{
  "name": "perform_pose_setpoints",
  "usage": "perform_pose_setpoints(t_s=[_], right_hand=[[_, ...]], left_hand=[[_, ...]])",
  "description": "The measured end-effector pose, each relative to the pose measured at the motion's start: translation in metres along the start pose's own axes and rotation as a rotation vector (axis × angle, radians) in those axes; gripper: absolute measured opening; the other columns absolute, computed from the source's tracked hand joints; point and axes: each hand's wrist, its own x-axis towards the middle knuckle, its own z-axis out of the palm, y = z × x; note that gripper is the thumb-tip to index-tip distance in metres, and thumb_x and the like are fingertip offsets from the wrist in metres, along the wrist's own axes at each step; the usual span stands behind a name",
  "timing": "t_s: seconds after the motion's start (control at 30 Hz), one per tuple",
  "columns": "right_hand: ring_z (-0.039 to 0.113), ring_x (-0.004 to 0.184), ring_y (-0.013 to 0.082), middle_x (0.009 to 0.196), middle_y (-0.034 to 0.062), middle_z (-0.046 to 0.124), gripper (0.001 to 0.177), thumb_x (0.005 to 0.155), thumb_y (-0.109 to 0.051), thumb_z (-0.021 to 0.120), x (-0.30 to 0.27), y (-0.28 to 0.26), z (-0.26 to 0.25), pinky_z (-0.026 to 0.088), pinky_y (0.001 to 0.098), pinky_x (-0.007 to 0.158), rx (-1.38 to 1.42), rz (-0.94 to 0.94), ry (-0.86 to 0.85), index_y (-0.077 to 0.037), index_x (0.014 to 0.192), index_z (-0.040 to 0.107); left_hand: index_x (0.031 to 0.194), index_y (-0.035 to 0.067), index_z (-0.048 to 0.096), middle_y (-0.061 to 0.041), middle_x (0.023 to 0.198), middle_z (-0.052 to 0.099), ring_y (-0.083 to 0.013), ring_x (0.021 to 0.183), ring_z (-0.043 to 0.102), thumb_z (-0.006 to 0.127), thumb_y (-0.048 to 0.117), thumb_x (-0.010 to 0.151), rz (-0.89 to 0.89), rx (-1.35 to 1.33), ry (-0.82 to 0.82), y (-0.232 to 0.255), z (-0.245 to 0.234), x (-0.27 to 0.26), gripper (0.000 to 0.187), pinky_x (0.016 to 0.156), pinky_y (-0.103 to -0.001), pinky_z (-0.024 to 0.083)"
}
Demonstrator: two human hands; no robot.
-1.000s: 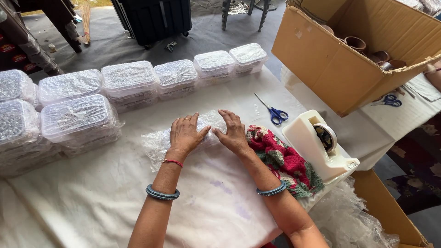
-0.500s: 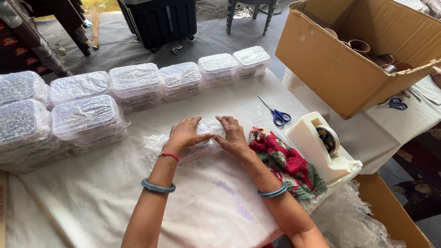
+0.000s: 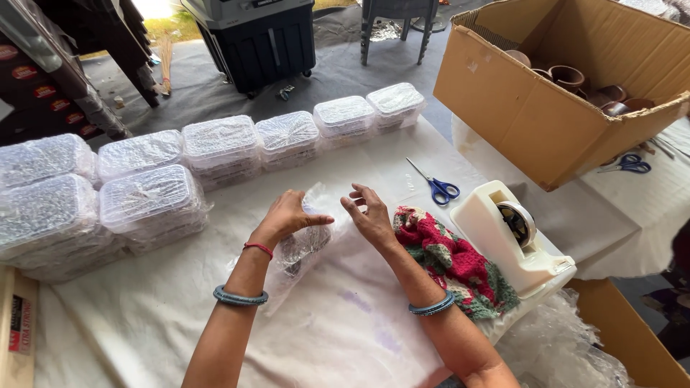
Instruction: The person wraps a small plastic container with bubble wrap and secures it with clear packing tape. They then place the wrapped container on a stack of similar items on the table.
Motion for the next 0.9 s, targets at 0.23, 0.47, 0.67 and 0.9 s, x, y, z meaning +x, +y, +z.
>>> perform_pose_setpoints(t_s=[0.23,0.47,0.67,0.9], right_hand=[[0.057,0.123,0.0153,0.134,0.0080,0.060,0.081,0.092,-0.056,0.066,-0.011,-0.032,-0.010,0.048,0.0333,0.099,0.711,0.029,-0.263,-0.006,0.152,0.043],[0.059,0.119,0.0160,0.126,0.0082,0.066,0.065,0.093,-0.038,0.078,-0.020,-0.040,-0.020,0.047,0.0335,0.102,0.864,-0.095,-0.318,0.003,0.138,0.056],[0.061,0.114,0.0132,0.121,0.0052,0.069,0.055,0.094,-0.034,0.074,-0.027,-0.051,-0.015,0.049,0.0312,0.100,0.883,-0.084,-0.295,-0.001,0.135,0.058],[0.066,0.104,0.0131,0.113,0.0068,0.072,0.037,0.098,-0.022,0.073,-0.029,-0.065,-0.014,0.053,0.0313,0.093,0.915,-0.123,-0.174,0.001,0.125,0.064]], left_hand=[[0.116,0.001,0.063,-0.017,0.106,0.075,-0.0270,0.098,0.076,0.093,0.058,0.061,0.251,-0.350,0.466,0.050,-0.042,-0.040,0.085,0.087,-0.038,0.061],[0.126,0.002,0.057,-0.010,0.112,0.073,-0.0163,0.101,0.072,0.090,0.033,0.075,0.371,-1.014,0.434,0.053,0.005,-0.058,0.067,0.084,-0.029,0.063],[0.123,-0.001,0.063,-0.009,0.109,0.075,-0.0118,0.096,0.071,0.080,0.024,0.090,0.300,-1.344,0.356,0.039,0.015,-0.071,0.045,0.081,-0.027,0.060],[0.122,0.002,0.066,-0.007,0.105,0.077,-0.0106,0.092,0.074,0.082,0.023,0.086,0.341,-1.175,0.352,0.044,0.006,-0.077,0.045,0.077,-0.027,0.063]])
